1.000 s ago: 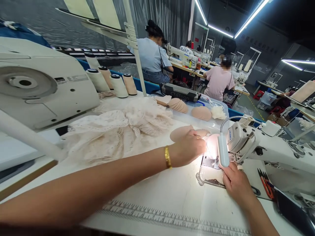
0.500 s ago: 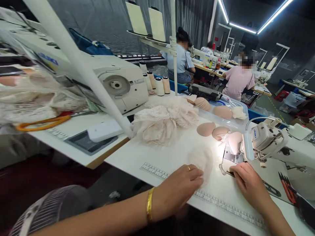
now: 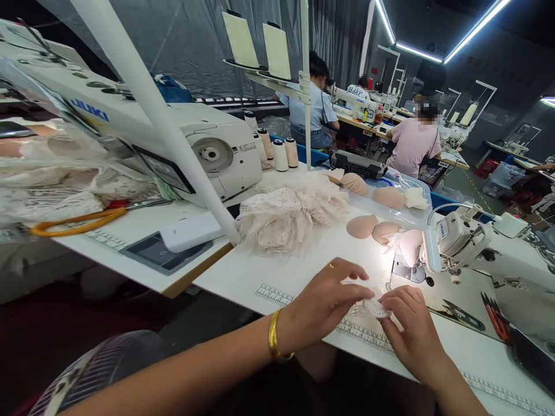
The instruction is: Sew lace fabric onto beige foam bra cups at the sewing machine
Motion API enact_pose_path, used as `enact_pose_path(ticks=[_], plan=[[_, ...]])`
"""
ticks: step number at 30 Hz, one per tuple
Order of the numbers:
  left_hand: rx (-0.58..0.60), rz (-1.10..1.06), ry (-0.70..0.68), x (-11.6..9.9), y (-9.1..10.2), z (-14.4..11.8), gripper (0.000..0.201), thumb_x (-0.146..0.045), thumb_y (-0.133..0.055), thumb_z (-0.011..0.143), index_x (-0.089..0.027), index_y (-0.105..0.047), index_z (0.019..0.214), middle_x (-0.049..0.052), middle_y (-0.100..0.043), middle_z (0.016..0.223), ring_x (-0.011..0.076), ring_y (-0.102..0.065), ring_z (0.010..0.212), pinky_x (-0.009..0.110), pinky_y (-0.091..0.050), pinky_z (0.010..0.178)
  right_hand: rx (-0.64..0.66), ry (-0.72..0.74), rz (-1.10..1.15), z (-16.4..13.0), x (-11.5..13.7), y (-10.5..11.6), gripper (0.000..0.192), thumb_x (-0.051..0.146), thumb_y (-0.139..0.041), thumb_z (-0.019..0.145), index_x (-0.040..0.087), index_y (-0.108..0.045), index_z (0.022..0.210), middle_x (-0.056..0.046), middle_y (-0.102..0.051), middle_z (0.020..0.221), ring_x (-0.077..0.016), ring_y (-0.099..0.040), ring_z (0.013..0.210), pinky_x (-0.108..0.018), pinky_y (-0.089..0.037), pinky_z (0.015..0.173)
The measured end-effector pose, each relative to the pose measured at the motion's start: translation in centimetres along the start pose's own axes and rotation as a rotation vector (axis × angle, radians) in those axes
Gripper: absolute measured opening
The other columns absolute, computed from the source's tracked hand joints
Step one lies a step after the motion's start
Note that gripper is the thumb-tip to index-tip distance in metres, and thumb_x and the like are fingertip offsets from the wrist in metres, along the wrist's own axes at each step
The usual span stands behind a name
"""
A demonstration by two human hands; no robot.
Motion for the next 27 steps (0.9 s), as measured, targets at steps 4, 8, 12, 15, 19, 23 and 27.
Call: enact_pose_path(ticks=[4,8,12,15,19,23,27], plan=[[0.011,-0.07,0.078,1.1,1.3,1.4,0.034,-0.011,-0.047,0.098,-0.026,-0.078,0.099,0.006,-0.059,0.106,0.016,-0.056,0.094,0.03,-0.052,0.085,0.149,0.044,0.126,-0.1,2.0,-0.7,0.018,0.028,-0.061,0.097,0.028,-0.06,0.114,-0.005,-0.068,0.111,-0.0227,-0.062,0.102,-0.039,-0.05,0.092],[0.191,-0.329,0.082,0.8,0.2,1.8,0.03,-0.014,-0.048,0.098,-0.022,-0.077,0.094,0.006,-0.063,0.105,0.0155,-0.063,0.095,0.029,-0.053,0.088,-0.052,-0.273,0.263,0.2,-2.3,-0.1,0.042,0.041,-0.065,0.095,0.029,-0.053,0.133,-0.008,-0.062,0.127,-0.0243,-0.061,0.109,-0.033,-0.054,0.08],[0.164,-0.565,0.229,2.5,-0.5,1.4,0.025,-0.027,-0.05,0.099,-0.02,-0.073,0.104,0.009,-0.067,0.112,0.0211,-0.063,0.106,0.036,-0.051,0.095,-0.117,-0.426,0.534,0.8,-5.6,-1.8,0.026,0.048,-0.06,0.096,0.023,-0.062,0.1,0.0,-0.06,0.083,-0.0173,-0.058,0.078,-0.029,-0.049,0.07],[0.111,-0.795,0.482,5.1,-1.9,0.2,0.06,-0.039,-0.068,0.089,-0.024,-0.048,0.144,0.013,-0.06,0.133,0.0254,-0.06,0.118,0.04,-0.051,0.096,-0.184,-0.466,0.653,1.0,-6.4,-2.4,0.033,0.054,-0.057,0.097,0.022,-0.057,0.086,0.003,-0.052,0.073,-0.0146,-0.051,0.068,-0.026,-0.043,0.063],[0.162,-0.923,0.824,7.0,-4.7,-1.7,0.062,-0.046,-0.086,0.071,-0.016,-0.062,0.119,0.007,-0.069,0.106,0.0227,-0.066,0.094,0.036,-0.054,0.083,-0.17,-0.489,0.612,0.8,-6.4,-2.5,0.037,0.056,-0.054,0.098,0.022,-0.059,0.085,0.003,-0.051,0.071,-0.0144,-0.048,0.066,-0.026,-0.041,0.061],[-0.002,-1.041,0.83,6.3,-5.0,-1.2,0.047,-0.048,-0.086,0.07,-0.016,-0.063,0.096,0.003,-0.067,0.091,0.0183,-0.063,0.082,0.031,-0.052,0.075,-0.265,-0.537,0.523,0.5,-6.2,-2.2,0.038,0.058,-0.055,0.096,0.022,-0.061,0.084,0.001,-0.057,0.076,-0.0165,-0.053,0.072,-0.027,-0.043,0.067],[-0.026,-0.928,0.813,6.2,-5.0,-1.2,0.05,-0.057,-0.081,0.073,-0.018,-0.049,0.075,-0.006,-0.049,0.065,0.0097,-0.047,0.06,0.023,-0.041,0.058,-0.46,-0.601,0.687,0.1,-6.2,-2.4,0.04,0.061,-0.051,0.097,0.024,-0.056,0.083,0.001,-0.06,0.074,-0.0169,-0.056,0.072,-0.028,-0.046,0.068]])
Point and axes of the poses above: each hand's wrist, its own z-axis towards the middle knuckle, its own y-axis out of the back of the hand, x = y × z, the point moved 8 cm from there along z, towards the middle knuckle
